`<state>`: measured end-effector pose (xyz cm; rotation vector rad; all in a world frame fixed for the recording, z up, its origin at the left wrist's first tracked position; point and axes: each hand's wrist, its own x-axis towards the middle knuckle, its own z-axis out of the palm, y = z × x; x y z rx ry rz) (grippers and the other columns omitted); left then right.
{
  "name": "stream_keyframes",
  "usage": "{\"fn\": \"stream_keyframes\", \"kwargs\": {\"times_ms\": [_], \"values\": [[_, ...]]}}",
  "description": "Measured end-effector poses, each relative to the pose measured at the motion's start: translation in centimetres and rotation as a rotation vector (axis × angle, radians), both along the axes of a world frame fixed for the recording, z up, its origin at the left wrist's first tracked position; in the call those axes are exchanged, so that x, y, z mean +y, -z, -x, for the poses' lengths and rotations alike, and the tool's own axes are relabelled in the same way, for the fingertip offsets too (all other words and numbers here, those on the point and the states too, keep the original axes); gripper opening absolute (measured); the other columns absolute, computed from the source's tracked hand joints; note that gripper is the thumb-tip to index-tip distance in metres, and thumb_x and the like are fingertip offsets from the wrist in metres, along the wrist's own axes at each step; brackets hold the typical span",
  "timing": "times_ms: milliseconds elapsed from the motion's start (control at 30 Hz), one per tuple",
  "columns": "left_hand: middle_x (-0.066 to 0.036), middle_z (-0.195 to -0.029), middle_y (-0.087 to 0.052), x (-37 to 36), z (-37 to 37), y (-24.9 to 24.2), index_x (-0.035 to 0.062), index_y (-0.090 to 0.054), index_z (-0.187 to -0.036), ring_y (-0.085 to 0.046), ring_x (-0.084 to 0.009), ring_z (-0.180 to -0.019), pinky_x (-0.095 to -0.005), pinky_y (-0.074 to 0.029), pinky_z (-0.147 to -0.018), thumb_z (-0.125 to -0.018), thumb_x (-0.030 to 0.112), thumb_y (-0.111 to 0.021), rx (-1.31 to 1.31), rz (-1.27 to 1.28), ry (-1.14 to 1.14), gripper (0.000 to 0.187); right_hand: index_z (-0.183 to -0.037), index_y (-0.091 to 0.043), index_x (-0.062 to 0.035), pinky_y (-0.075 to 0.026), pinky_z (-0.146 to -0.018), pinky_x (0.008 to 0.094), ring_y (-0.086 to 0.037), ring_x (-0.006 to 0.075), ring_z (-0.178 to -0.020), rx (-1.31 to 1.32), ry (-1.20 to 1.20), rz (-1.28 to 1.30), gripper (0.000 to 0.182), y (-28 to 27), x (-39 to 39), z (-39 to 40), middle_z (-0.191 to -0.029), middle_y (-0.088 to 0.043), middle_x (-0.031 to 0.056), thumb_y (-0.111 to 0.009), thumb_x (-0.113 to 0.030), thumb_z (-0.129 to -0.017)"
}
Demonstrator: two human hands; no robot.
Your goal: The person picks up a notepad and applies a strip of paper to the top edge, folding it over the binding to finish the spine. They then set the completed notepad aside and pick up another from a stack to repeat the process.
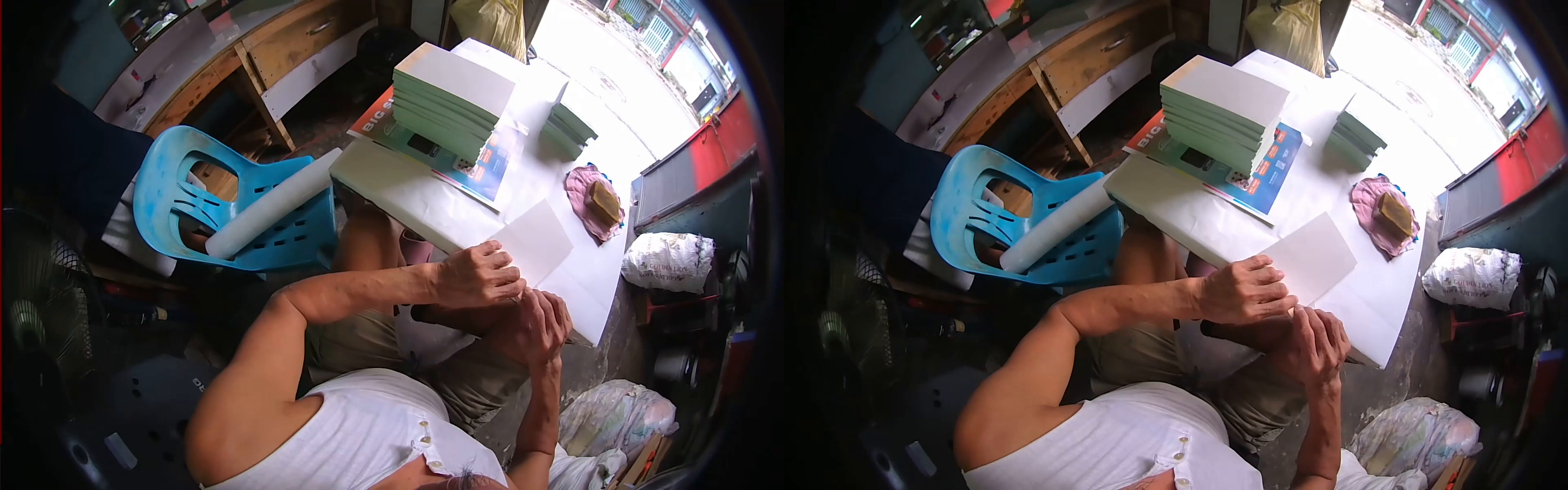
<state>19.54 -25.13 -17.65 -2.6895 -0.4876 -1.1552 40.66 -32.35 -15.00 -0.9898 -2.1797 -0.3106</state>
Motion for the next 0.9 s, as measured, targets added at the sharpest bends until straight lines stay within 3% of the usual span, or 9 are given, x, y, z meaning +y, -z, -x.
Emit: {"fn": "stream_keyframes", "kwargs": {"times_ms": [200, 300, 400, 500, 567, 633, 700, 767, 900], "values": [[0.001, -0.086, -0.066, 0.2, 2.0, -5.5, 0.0148, -0.071, -0.101, -0.067, -0.0164, -0.082, -0.0433, -0.056, -0.084, -0.081, 0.019, -0.074, -0.216, 0.039, 0.071, 0.020, -0.118, -0.065, 0.0004, -0.054, -0.086, 0.0458, -0.068, 0.0356, -0.097, 0.154, 0.077, 0.082, 0.043, -3.0, 1.2, 1.8, -0.106, -0.071, 0.0158, -0.070, 0.001, -0.076], [0.001, -0.080, -0.067, 1.3, 4.5, -11.0, 0.0145, -0.074, -0.095, -0.067, -0.0150, -0.076, -0.0384, -0.057, -0.077, -0.079, 0.013, -0.081, -0.316, 0.212, 0.097, 0.017, -0.107, -0.068, -0.0005, -0.056, -0.077, 0.0395, -0.072, 0.0316, -0.086, 0.255, 0.075, 0.233, 0.025, -3.7, 3.1, 0.4, -0.097, -0.073, 0.0151, -0.071, 0.006, -0.083], [-0.004, -0.088, -0.074, 5.2, 6.6, -14.9, 0.0091, -0.077, -0.095, -0.072, -0.0173, -0.081, -0.0307, -0.057, -0.067, -0.079, 0.003, -0.084, -0.432, 0.230, 0.189, 0.018, -0.105, -0.069, -0.0015, -0.055, -0.071, 0.0361, -0.073, 0.0286, -0.079, 0.266, 0.074, 0.018, 0.019, -7.3, 6.7, 1.5, -0.089, -0.073, 0.0140, -0.073, 0.002, -0.087], [-0.006, -0.098, -0.075, 10.3, 10.0, -19.0, 0.0085, -0.077, -0.100, -0.073, -0.0168, -0.089, -0.0307, -0.057, -0.082, -0.084, 0.009, -0.081, -0.405, 0.179, 0.074, 0.016, -0.115, -0.071, -0.0066, -0.058, -0.076, 0.0387, -0.075, 0.0293, -0.088, 0.216, 0.168, -0.147, 0.023, -12.4, 11.3, 3.8, -0.096, -0.076, 0.0142, -0.067, -0.001, -0.093], [-0.002, -0.103, -0.075, 14.1, 12.6, -20.1, 0.0092, -0.076, -0.103, -0.071, -0.0144, -0.097, -0.0321, -0.055, -0.091, -0.088, 0.014, -0.079, -0.431, 0.141, -0.056, 0.016, -0.122, -0.069, -0.0084, -0.060, -0.084, 0.0387, -0.075, 0.0271, -0.098, 0.123, 0.210, -0.278, 0.036, -14.9, 14.5, 5.8, -0.109, -0.075, 0.0142, -0.067, 0.003, -0.088], [-0.002, -0.107, -0.075, 17.4, 15.5, -19.7, 0.0119, -0.076, -0.109, -0.069, -0.0172, -0.105, -0.0372, -0.053, -0.096, -0.088, 0.019, -0.079, -0.417, 0.192, -0.126, 0.022, -0.125, -0.069, -0.0102, -0.061, -0.085, 0.0366, -0.072, 0.0260, -0.104, 0.044, 0.207, -0.416, 0.041, -15.5, 17.3, 8.6, -0.115, -0.074, 0.0112, -0.065, 0.004, -0.087], [-0.008, -0.111, -0.073, 19.2, 17.9, -17.5, 0.0111, -0.078, -0.108, -0.069, -0.0223, -0.106, -0.0357, -0.054, -0.096, -0.084, 0.023, -0.082, -0.421, 0.336, -0.244, 0.027, -0.120, -0.069, -0.0070, -0.061, -0.084, 0.0374, -0.069, 0.0258, -0.108, -0.008, 0.126, -0.329, 0.031, -13.5, 19.3, 11.3, -0.118, -0.072, 0.0109, -0.066, -0.002, -0.089], [-0.010, -0.118, -0.070, 19.3, 20.6, -14.8, 0.0076, -0.073, -0.117, -0.066, -0.0253, -0.112, -0.0368, -0.052, -0.101, -0.082, 0.022, -0.082, -0.226, 0.508, -0.355, 0.039, -0.126, -0.063, -0.0035, -0.058, -0.091, 0.0405, -0.063, 0.0317, -0.114, -0.081, -0.018, -0.121, 0.039, -9.4, 20.6, 12.0, -0.125, -0.066, 0.0149, -0.071, -0.009, -0.088], [-0.015, -0.122, -0.070, 16.4, 21.0, -11.9, -0.0019, -0.063, -0.131, -0.066, -0.0257, -0.112, -0.0384, -0.052, -0.102, -0.083, 0.023, -0.083, -0.266, 0.746, -0.322, 0.058, -0.128, -0.060, -0.0005, -0.057, -0.090, 0.0437, -0.062, 0.0362, -0.116, 0.157, 0.102, -0.094, 0.047, -7.0, 19.1, 12.7, -0.125, -0.064, 0.0200, -0.076, -0.019, -0.089]]}}
